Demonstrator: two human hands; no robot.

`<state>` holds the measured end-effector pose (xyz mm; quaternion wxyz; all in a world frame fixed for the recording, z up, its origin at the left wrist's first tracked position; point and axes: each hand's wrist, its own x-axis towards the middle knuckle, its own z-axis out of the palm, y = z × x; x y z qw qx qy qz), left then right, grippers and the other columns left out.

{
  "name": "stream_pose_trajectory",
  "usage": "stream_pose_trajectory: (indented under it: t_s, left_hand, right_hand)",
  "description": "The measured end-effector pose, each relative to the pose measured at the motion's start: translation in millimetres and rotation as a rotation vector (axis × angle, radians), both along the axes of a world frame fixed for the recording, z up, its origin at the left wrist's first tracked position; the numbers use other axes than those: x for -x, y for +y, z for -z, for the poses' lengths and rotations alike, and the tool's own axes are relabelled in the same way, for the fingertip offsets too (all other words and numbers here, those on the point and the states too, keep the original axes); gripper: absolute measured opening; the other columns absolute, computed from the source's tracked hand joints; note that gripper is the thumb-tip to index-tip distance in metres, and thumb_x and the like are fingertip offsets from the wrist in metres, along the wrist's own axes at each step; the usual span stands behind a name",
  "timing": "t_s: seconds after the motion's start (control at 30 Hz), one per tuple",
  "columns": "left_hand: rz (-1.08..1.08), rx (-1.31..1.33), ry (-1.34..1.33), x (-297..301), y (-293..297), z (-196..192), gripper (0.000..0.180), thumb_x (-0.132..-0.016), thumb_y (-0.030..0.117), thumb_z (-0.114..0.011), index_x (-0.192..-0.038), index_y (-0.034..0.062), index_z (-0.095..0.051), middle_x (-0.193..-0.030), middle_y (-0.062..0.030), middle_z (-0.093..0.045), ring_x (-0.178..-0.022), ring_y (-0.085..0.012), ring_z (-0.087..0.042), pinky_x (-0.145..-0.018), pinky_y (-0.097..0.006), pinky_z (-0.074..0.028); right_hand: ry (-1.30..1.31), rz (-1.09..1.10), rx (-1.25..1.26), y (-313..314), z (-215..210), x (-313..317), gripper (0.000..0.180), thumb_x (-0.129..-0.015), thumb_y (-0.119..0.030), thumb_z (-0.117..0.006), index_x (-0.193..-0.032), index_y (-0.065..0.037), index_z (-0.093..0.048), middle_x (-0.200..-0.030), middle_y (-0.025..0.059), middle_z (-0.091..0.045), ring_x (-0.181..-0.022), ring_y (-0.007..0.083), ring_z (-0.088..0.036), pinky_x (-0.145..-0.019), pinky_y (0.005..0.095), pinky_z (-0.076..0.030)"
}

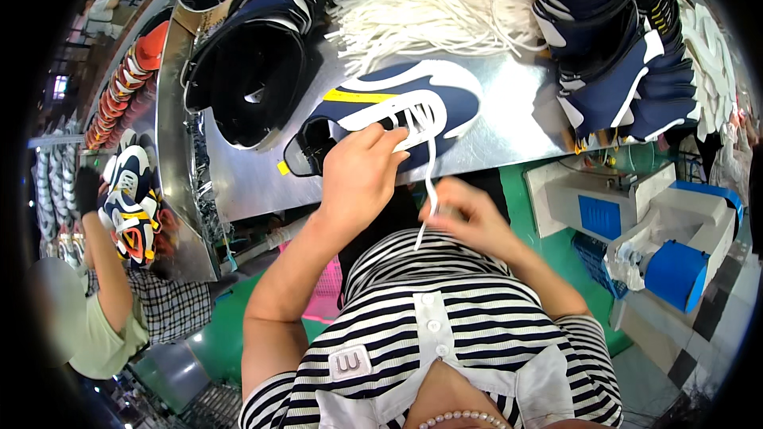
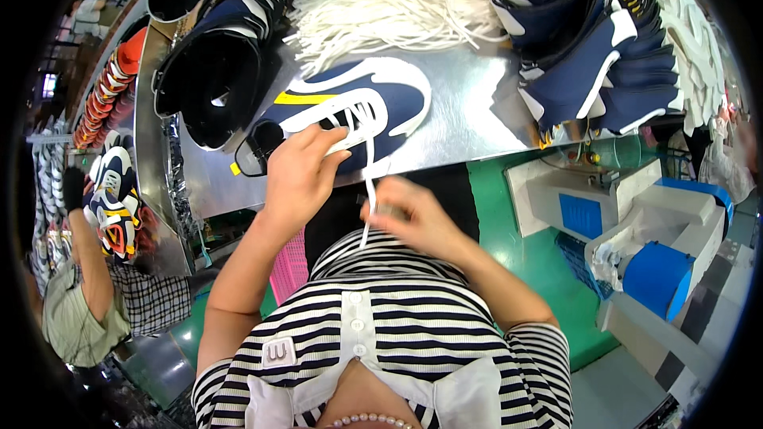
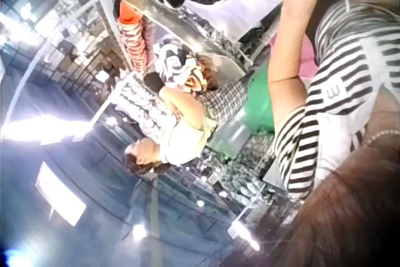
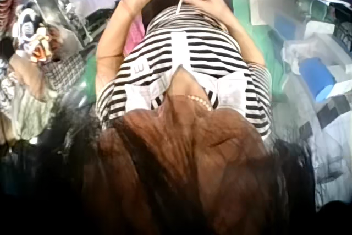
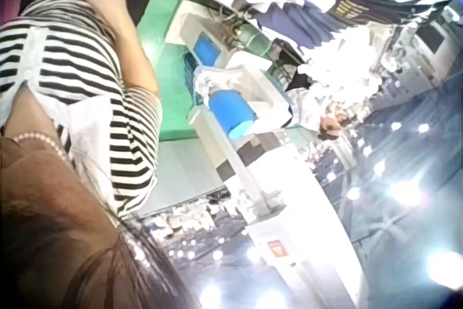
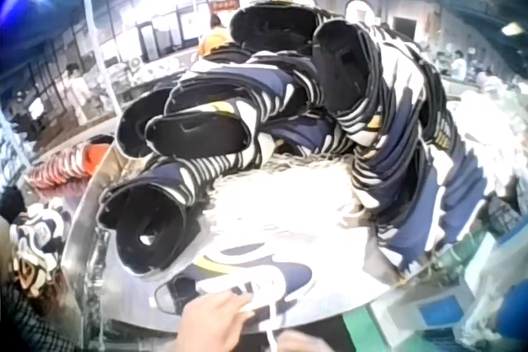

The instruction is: The person picks up a shoe from a pile on a metal table and begins threading white shoelaces through the eyelets. They use a small metal tool to pull the laces through the holes and continue lacing the shoe by hand.

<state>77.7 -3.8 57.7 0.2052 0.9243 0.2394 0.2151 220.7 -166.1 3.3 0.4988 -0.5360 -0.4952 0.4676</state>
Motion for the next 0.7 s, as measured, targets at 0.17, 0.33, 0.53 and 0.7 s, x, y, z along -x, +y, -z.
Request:
stream_pose_trajectory:
  t_s: [0.17, 0.33, 0.53, 0.7]
  left_hand:
    - [-0.017, 0.076, 0.295, -6.0, 10.1, 3.3, 0.022, -0.084, 0.015, -0.067, -0.104, 0.0047, -0.068, -0.085, -0.0098, -0.068, -0.083, -0.0304, -0.067, -0.072, -0.041, -0.053]
    - [-0.008, 0.375, 0.184, -1.0, 19.9, 17.1, 0.03, -0.083, 0.022, -0.071, -0.107, 0.0043, -0.068, -0.1, -0.013, -0.07, -0.09, -0.0342, -0.066, -0.08, -0.041, -0.053]
    - [-0.149, 0.237, 0.149, -11.5, 11.2, 23.4, 0.023, -0.078, 0.018, -0.077, -0.093, 0.0011, -0.07, -0.091, -0.0127, -0.071, -0.084, -0.0301, -0.069, -0.074, -0.036, -0.052]
    - [-0.151, 0.134, 0.092, -16.2, 10.6, 28.7, 0.021, -0.078, 0.018, -0.078, -0.087, 0.0015, -0.068, -0.082, -0.0118, -0.069, -0.075, -0.0302, -0.067, -0.067, -0.037, -0.051]
  right_hand:
    - [-0.174, 0.381, -0.085, 66.4, -12.1, -29.1, 0.012, -0.09, -0.006, -0.067, -0.1, 0.001, -0.066, -0.089, 0.0078, -0.064, -0.071, 0.0132, -0.061, -0.062, 0.0266, -0.048]
    - [-0.324, 0.371, -0.225, 86.8, -1.9, -31.2, 0.014, -0.084, 0.004, -0.068, -0.097, 0.0, -0.066, -0.088, 0.0094, -0.065, -0.076, 0.0177, -0.062, -0.067, 0.0271, -0.049]
    - [-0.225, 0.451, -0.256, 93.7, 12.1, -25.9, 0.023, -0.085, -0.006, -0.073, -0.102, -0.001, -0.058, -0.088, 0.011, -0.063, -0.066, 0.0228, -0.062, -0.06, 0.0313, -0.049]
    - [-0.058, 0.349, 0.024, 51.9, 0.9, -27.5, 0.021, -0.094, -0.013, -0.066, -0.106, -0.001, -0.054, -0.088, 0.0125, -0.068, -0.078, 0.0222, -0.069, -0.069, 0.0312, -0.052]
